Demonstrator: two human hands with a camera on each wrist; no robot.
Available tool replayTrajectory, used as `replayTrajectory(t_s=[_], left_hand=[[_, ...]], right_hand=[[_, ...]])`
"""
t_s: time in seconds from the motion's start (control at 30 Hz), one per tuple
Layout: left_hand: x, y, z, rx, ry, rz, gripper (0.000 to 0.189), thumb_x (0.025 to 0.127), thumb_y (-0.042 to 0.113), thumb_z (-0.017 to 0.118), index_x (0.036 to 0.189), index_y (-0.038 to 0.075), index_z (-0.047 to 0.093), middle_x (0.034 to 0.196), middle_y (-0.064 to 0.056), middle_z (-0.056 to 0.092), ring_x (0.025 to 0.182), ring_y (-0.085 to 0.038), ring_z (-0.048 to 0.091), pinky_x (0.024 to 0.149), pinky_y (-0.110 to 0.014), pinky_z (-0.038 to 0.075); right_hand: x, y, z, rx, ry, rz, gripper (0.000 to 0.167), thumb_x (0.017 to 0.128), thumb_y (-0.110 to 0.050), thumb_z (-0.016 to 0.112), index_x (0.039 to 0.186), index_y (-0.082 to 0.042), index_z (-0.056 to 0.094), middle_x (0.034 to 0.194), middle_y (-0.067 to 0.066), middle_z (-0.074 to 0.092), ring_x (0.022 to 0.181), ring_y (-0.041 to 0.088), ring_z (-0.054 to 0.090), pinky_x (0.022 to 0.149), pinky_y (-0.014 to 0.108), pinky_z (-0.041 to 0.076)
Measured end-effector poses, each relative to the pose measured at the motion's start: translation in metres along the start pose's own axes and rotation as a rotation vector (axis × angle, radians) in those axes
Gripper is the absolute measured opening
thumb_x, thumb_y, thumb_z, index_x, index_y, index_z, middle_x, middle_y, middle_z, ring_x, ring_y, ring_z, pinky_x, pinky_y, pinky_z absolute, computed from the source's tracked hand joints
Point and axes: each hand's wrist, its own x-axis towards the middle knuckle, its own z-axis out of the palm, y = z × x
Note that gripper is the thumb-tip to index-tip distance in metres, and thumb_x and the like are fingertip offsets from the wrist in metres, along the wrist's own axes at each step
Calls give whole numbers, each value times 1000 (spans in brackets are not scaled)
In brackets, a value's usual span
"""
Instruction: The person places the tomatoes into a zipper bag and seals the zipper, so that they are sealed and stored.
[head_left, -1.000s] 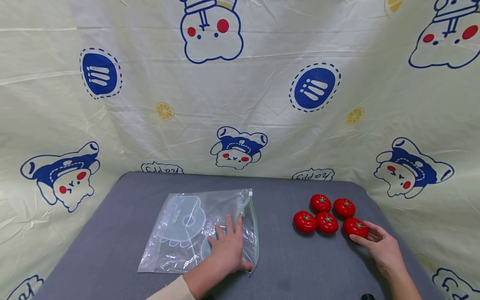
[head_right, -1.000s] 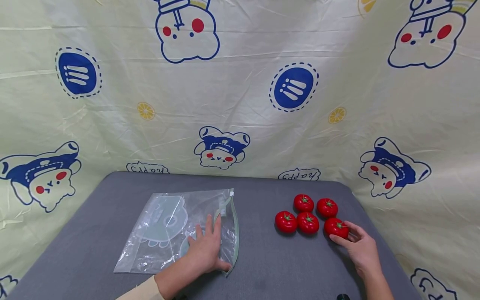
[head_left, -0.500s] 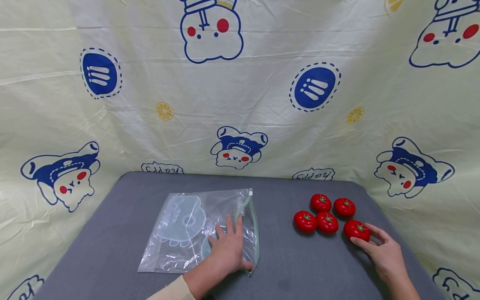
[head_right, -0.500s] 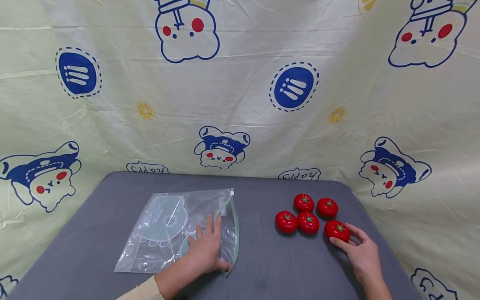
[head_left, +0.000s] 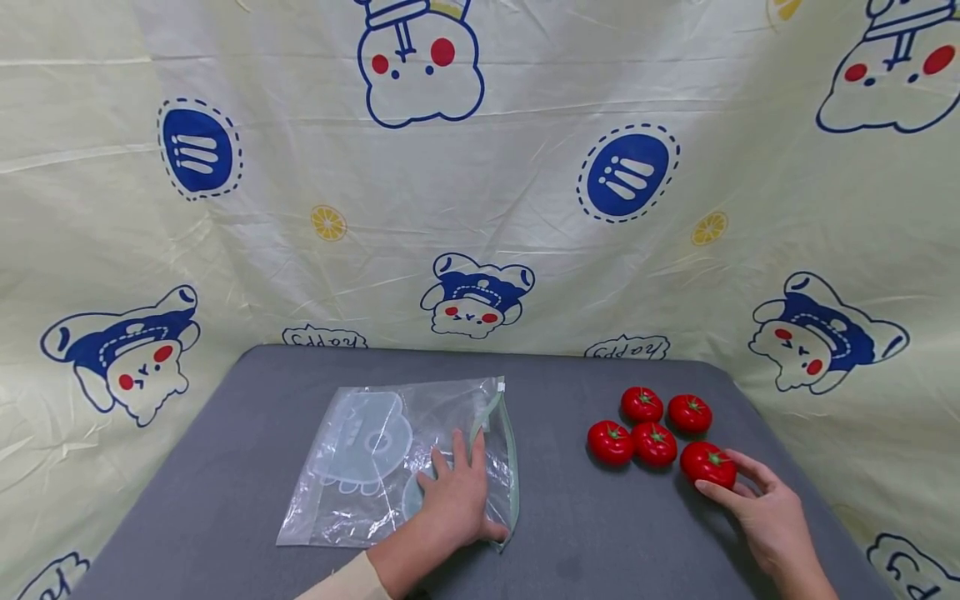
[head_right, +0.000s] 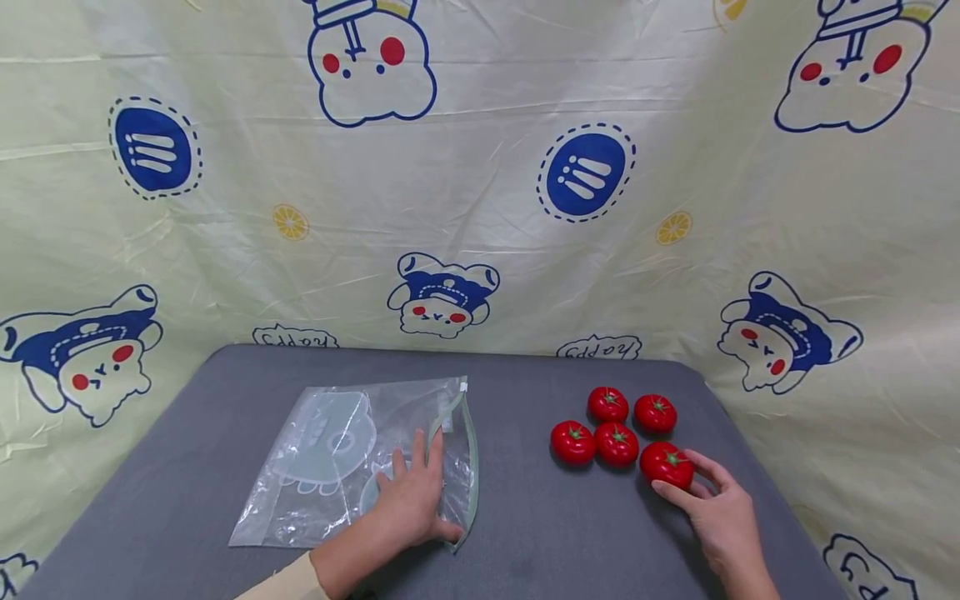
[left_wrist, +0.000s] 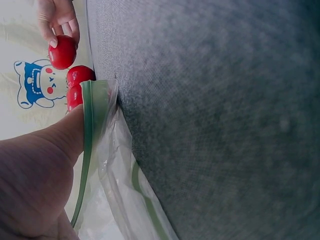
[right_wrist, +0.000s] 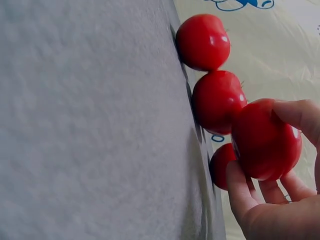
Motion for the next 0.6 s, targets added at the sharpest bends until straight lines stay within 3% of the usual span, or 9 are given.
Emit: replayTrajectory(t_s=[0.1,0.27,0.6], left_hand=[[0,0,0,-1,-3,-2,143,50,55,100,162,15,21,167,-24,22,146,-60,29,105,-79,34],[1,0,0,4,-11,-3,143,51,56,100,163,15,20,168,-23,22,146,-60,29,105,-79,35],[0,0,0,9,6,9,145,50,55,100,162,14,20,167,-25,23,145,-60,30,105,-79,35]], right_hand=[[-5,-1,2,12,-16,-8,98,73,-40,93,154,-20,42,163,12,28,82,-16,54,69,7,49],[-14,-2,6,9,-30,-27,98,74,-38,93,155,-17,41,163,13,28,82,-18,53,69,6,49],[-24,-2,13,0,-110,-47,97,80,-36,89,158,-16,34,167,12,22,113,2,51,73,5,49]])
